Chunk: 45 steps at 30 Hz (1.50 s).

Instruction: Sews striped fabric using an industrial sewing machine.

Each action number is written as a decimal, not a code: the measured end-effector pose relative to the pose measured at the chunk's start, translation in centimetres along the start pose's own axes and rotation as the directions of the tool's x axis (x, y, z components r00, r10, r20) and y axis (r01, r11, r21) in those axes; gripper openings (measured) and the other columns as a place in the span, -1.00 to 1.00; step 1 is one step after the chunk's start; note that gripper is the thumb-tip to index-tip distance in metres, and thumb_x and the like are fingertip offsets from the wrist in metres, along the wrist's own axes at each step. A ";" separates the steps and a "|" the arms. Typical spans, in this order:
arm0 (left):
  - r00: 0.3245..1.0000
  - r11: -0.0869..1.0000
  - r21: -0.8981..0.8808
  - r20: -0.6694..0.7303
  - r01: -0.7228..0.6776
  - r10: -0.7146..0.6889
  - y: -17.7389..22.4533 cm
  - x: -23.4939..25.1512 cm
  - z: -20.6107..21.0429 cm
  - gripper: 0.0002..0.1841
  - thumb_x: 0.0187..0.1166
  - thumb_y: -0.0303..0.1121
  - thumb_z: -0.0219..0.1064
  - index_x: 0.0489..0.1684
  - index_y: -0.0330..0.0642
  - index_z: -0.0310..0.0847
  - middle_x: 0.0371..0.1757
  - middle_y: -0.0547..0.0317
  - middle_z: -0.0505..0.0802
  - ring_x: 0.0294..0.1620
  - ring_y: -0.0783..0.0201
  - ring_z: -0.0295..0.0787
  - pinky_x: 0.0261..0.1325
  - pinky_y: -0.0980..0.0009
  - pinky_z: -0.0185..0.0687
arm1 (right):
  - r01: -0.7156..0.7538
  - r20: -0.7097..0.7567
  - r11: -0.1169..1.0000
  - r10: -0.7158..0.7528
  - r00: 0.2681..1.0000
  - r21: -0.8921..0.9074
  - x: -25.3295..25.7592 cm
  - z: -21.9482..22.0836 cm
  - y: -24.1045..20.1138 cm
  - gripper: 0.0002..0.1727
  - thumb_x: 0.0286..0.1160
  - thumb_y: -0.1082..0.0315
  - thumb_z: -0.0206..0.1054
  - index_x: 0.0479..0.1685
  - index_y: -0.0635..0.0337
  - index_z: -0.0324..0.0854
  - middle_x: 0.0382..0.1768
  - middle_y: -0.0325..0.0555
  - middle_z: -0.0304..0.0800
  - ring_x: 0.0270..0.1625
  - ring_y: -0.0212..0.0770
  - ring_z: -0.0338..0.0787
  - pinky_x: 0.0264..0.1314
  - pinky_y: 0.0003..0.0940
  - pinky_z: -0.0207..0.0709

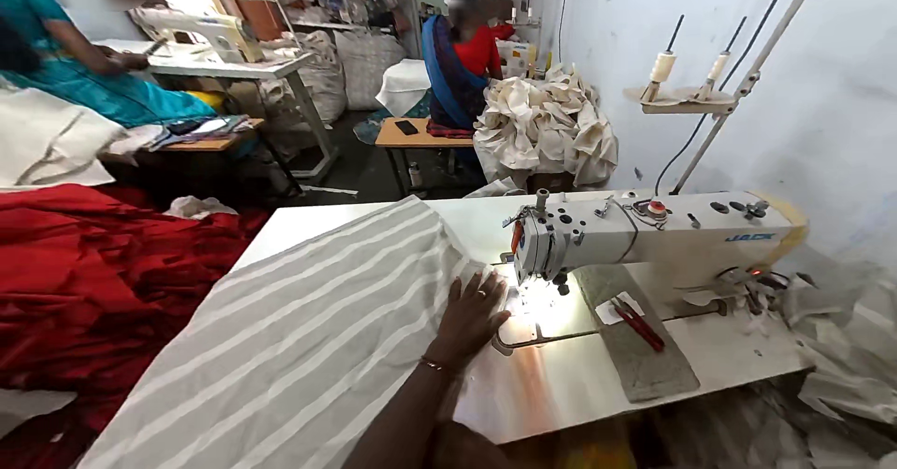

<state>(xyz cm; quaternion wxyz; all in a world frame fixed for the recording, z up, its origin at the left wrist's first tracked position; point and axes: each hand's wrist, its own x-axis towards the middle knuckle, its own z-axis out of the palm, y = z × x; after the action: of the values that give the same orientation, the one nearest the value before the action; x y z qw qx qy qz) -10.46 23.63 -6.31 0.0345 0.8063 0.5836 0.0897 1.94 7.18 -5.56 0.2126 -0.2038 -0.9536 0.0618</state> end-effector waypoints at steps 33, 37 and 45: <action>0.849 0.490 -0.812 -0.473 -0.317 -0.234 11.7 -18.0 -13.8 -0.88 0.52 -0.35 0.48 -0.21 -0.19 0.89 -0.25 0.34 0.90 -0.30 0.59 0.80 -0.21 0.67 0.78 | -0.186 -0.732 0.976 0.211 0.648 0.117 -2.5 -13.3 -0.4 -0.96 0.56 0.24 0.40 -0.19 -0.08 0.74 -0.29 -0.36 0.79 -0.09 -0.39 0.75 0.29 -0.36 0.52; 0.886 0.320 -0.882 -0.420 -0.346 -0.198 11.1 -18.0 -13.7 -0.81 0.51 -0.27 0.52 -0.07 -0.13 0.91 -0.17 0.31 0.91 -0.23 0.50 0.84 -0.11 0.59 0.83 | -0.133 -0.725 0.978 -0.026 0.689 -0.161 -3.3 -12.2 0.1 -0.85 0.65 0.23 0.28 0.04 -0.09 0.70 -0.16 -0.32 0.75 -0.01 -0.30 0.67 0.51 -0.18 0.30; 0.859 0.483 -0.778 -0.503 -0.402 -0.097 10.8 -17.5 -13.6 -0.80 0.64 -0.28 0.36 -0.02 -0.17 0.83 -0.13 0.29 0.87 -0.17 0.55 0.81 -0.10 0.63 0.79 | -0.076 -0.760 0.962 0.255 0.598 0.263 -2.3 -14.4 0.5 -0.97 0.43 0.28 0.52 -0.26 -0.02 0.81 -0.38 -0.40 0.83 -0.14 -0.51 0.78 0.56 -0.20 0.44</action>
<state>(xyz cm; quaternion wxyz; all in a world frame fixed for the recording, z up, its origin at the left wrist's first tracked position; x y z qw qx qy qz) -8.15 2.94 6.90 0.2780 0.6789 0.3700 0.5699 10.26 7.07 6.47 0.6219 -0.2754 -0.7284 0.0828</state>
